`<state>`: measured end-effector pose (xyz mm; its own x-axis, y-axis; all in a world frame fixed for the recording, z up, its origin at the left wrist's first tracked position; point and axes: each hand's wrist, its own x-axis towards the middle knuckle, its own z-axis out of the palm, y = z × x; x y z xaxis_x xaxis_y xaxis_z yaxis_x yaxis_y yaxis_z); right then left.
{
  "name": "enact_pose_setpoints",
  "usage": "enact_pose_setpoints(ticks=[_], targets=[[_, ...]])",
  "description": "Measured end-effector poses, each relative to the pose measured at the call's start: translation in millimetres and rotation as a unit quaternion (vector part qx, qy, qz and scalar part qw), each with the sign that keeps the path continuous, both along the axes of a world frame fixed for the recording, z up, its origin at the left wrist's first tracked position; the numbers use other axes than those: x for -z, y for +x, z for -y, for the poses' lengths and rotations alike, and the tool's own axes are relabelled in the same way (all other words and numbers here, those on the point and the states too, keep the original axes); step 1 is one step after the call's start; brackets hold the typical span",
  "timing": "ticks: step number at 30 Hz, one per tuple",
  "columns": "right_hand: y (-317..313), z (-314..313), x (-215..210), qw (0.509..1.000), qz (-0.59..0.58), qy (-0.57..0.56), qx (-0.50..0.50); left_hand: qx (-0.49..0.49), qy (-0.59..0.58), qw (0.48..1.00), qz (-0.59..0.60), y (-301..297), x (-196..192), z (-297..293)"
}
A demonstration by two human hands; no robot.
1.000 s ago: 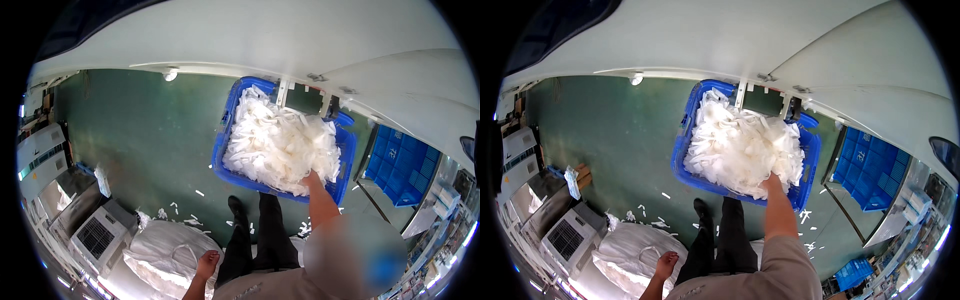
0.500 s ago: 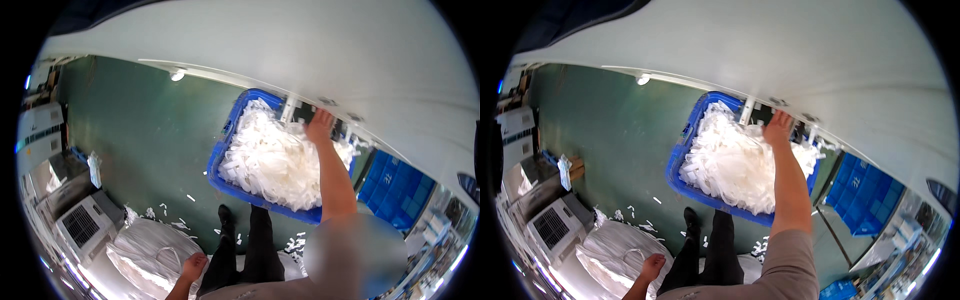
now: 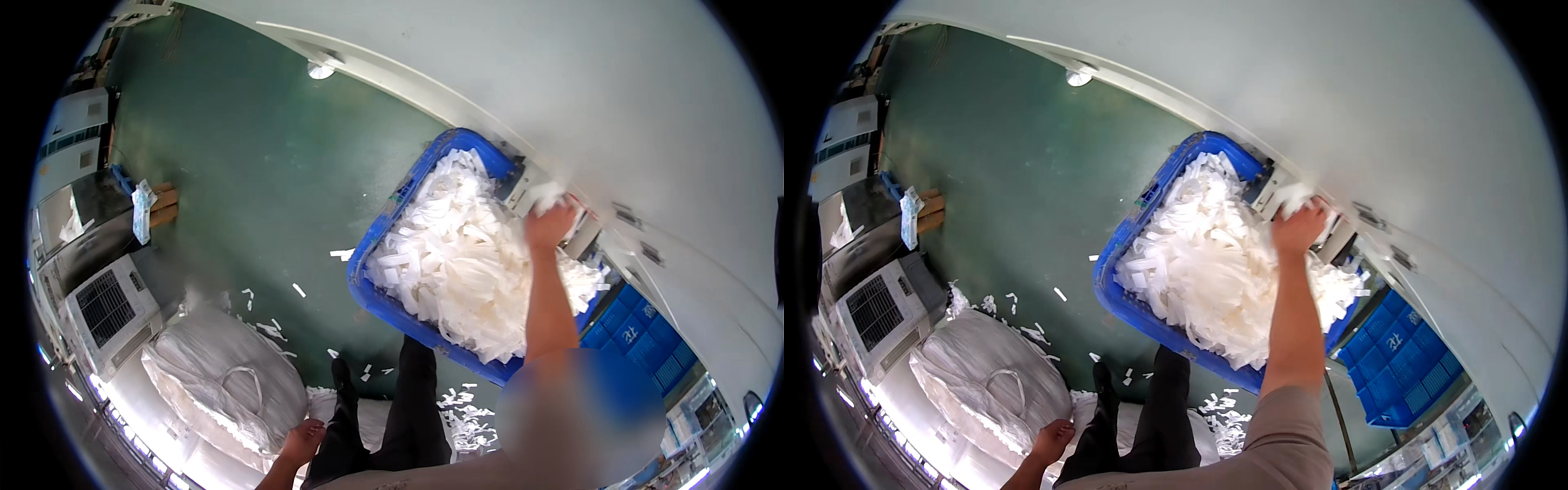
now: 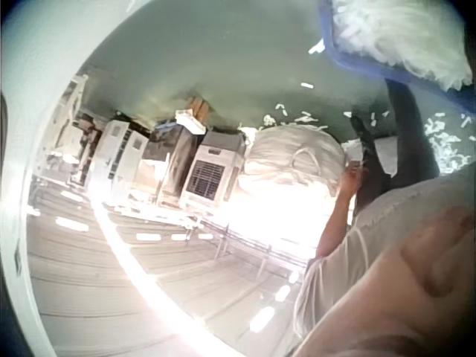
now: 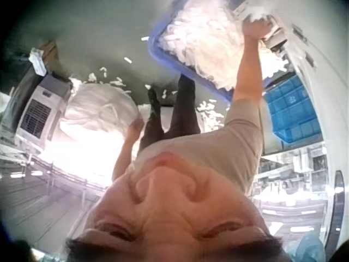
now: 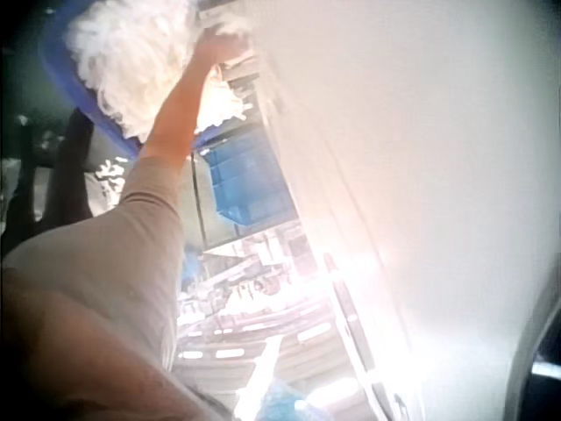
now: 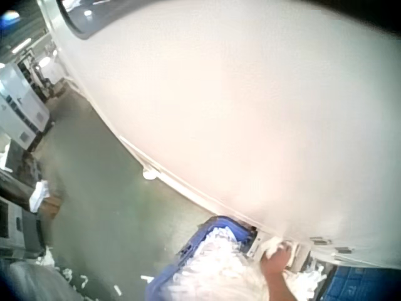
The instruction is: The person steps out of a large bag containing white material scraps, walks to a manufacturing machine, and moves white scraps inside a blue bin by hand.
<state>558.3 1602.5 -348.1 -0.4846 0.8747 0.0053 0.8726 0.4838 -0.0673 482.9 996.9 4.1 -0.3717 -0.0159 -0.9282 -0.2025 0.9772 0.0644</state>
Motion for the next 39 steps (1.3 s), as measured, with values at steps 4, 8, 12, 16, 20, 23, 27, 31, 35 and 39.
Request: enact_pose_setpoints(ticks=[4,8,12,16,20,23,27,31,35,39], targets=[[48,95,-33,0.955,0.13,-0.246,-0.106,0.014,0.059,0.998,-0.004,-9,0,-14],[60,150,-119,0.902,0.072,-0.349,-0.246,-0.007,0.069,0.997,-0.028,-9,9,2],[49,103,-148,0.932,-0.126,-0.34,-0.013,-0.018,0.084,0.996,-0.029,-6,16,37],[42,13,-87,0.98,-0.128,-0.15,-0.009,0.012,0.079,0.996,-0.043,-2,24,65],[44,-51,-11,0.989,-0.026,-0.139,0.032,0.028,0.049,0.998,-0.041,-3,30,80],[50,-22,33,0.998,0.058,-0.034,-0.004,0.003,0.073,0.996,-0.042,1,33,110],[20,179,-3,0.93,-0.09,-0.339,0.105,-0.005,0.058,0.997,-0.042,26,28,118],[12,268,-49,0.842,0.112,-0.524,-0.061,0.154,0.122,0.979,-0.055,19,43,63],[21,234,-55,0.91,0.043,-0.411,-0.029,0.209,0.233,0.949,-0.027,-26,83,-46],[35,194,-131,0.892,-0.133,-0.409,-0.138,0.118,0.274,0.952,-0.066,-42,149,-104]])
